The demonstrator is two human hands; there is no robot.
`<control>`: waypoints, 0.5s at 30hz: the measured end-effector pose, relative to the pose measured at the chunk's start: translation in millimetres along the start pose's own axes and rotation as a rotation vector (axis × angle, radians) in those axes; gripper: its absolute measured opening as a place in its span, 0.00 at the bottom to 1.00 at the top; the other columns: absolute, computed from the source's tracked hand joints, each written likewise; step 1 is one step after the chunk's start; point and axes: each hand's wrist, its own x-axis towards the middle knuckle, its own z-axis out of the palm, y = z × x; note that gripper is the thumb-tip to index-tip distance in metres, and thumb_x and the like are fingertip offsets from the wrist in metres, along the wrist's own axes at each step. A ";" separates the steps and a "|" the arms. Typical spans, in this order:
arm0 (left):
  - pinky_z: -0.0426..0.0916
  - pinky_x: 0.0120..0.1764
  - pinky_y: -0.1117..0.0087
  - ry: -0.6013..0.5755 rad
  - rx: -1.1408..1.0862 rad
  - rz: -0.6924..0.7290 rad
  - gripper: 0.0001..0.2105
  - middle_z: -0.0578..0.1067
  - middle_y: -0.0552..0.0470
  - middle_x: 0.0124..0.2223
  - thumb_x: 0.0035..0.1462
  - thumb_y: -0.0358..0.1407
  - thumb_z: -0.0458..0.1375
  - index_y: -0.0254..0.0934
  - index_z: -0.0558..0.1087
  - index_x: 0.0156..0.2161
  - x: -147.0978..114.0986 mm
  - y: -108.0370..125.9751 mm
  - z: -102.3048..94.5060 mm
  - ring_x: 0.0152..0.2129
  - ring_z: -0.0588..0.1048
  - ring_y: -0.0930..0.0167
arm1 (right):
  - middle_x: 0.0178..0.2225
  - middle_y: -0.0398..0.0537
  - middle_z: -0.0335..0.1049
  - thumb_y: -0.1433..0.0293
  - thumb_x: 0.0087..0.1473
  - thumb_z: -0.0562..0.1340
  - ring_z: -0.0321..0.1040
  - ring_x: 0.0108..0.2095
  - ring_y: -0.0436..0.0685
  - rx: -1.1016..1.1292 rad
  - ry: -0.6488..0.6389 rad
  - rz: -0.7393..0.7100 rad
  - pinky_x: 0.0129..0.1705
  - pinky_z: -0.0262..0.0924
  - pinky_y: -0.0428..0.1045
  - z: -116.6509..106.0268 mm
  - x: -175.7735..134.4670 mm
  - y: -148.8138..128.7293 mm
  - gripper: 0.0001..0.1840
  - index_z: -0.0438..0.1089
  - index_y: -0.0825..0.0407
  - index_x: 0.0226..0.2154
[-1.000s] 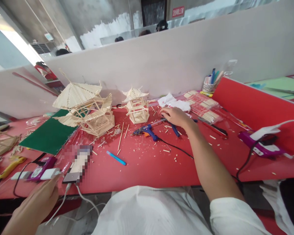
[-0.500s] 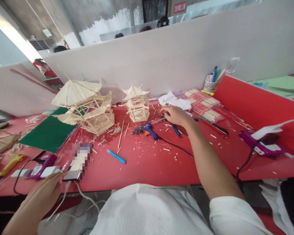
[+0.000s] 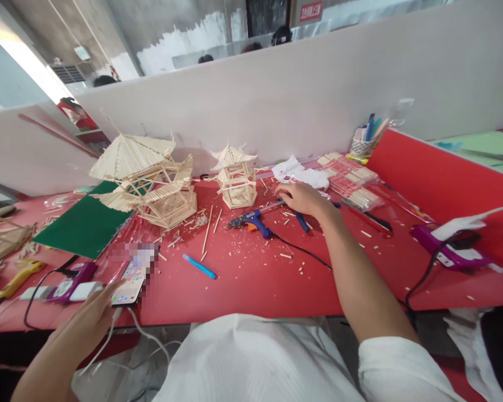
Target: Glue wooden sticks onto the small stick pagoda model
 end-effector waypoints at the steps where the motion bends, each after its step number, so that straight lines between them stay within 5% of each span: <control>1: 0.71 0.42 0.65 0.007 0.000 0.007 0.28 0.71 0.40 0.61 0.66 0.34 0.41 0.44 0.56 0.71 1.4 0.6 0.4 0.49 0.78 0.62 | 0.43 0.46 0.82 0.69 0.61 0.58 0.77 0.42 0.62 0.001 -0.003 0.000 0.44 0.65 0.53 0.2 -0.1 0.2 0.16 0.79 0.42 0.46; 15: 0.71 0.43 0.66 0.018 0.081 0.008 0.30 0.68 0.38 0.62 0.64 0.29 0.41 0.45 0.58 0.70 2.5 12.5 1.2 0.49 0.78 0.63 | 0.43 0.46 0.82 0.68 0.62 0.58 0.77 0.43 0.63 -0.021 -0.025 0.014 0.45 0.66 0.55 -0.5 0.0 -1.5 0.16 0.78 0.42 0.46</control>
